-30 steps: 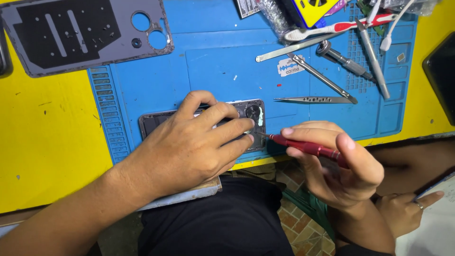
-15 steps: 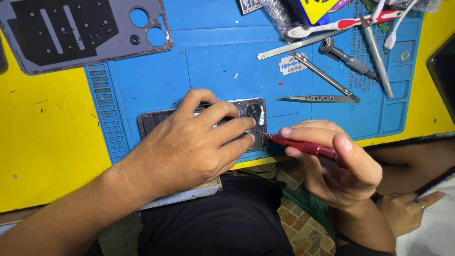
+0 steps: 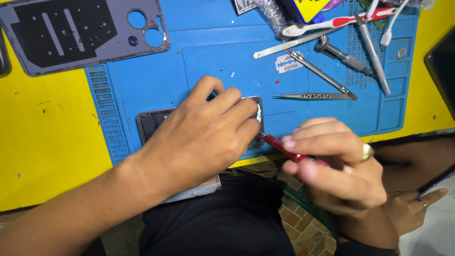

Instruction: Disassembling a mobile phone using a screwdriver and tweezers to remove screws and internal components.

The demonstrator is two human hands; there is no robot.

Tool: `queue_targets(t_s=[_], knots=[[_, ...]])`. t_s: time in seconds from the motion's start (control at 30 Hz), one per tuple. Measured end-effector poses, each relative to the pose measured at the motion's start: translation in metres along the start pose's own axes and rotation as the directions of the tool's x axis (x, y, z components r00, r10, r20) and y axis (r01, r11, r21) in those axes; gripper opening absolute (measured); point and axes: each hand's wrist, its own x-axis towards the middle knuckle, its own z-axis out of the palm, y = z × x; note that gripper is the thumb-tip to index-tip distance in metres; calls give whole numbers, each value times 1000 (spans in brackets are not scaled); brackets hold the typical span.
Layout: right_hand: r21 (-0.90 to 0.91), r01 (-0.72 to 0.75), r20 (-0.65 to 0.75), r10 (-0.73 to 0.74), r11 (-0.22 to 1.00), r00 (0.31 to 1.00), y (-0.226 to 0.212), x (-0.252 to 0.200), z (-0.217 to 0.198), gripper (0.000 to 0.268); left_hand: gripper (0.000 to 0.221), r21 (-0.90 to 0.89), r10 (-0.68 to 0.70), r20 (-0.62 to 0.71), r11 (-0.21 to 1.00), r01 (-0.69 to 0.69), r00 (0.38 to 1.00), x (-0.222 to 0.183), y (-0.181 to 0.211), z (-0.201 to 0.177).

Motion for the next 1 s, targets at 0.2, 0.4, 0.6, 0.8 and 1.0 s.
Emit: queue_targets(t_s=[0.2, 0.4, 0.6, 0.8, 1.0], knots=[[77, 45, 16, -46, 996, 999, 5, -4, -2, 33, 29, 40, 15, 104, 999, -19, 994, 18, 8, -5], [34, 63, 104, -66, 997, 992, 11, -15, -7, 67, 31, 79, 48, 161, 995, -61, 986, 26, 12, -8], [125, 3, 78, -13, 992, 997, 7, -21, -4, 68, 31, 67, 57, 234, 995, -75, 971, 31, 14, -9], [105, 7, -48, -2, 994, 999, -9, -14, -2, 29, 25, 41, 67, 122, 997, -72, 990, 31, 17, -2], [22, -465, 646, 343, 885, 683, -58, -85, -91, 46, 34, 111, 116, 53, 986, -122, 992, 31, 22, 7]])
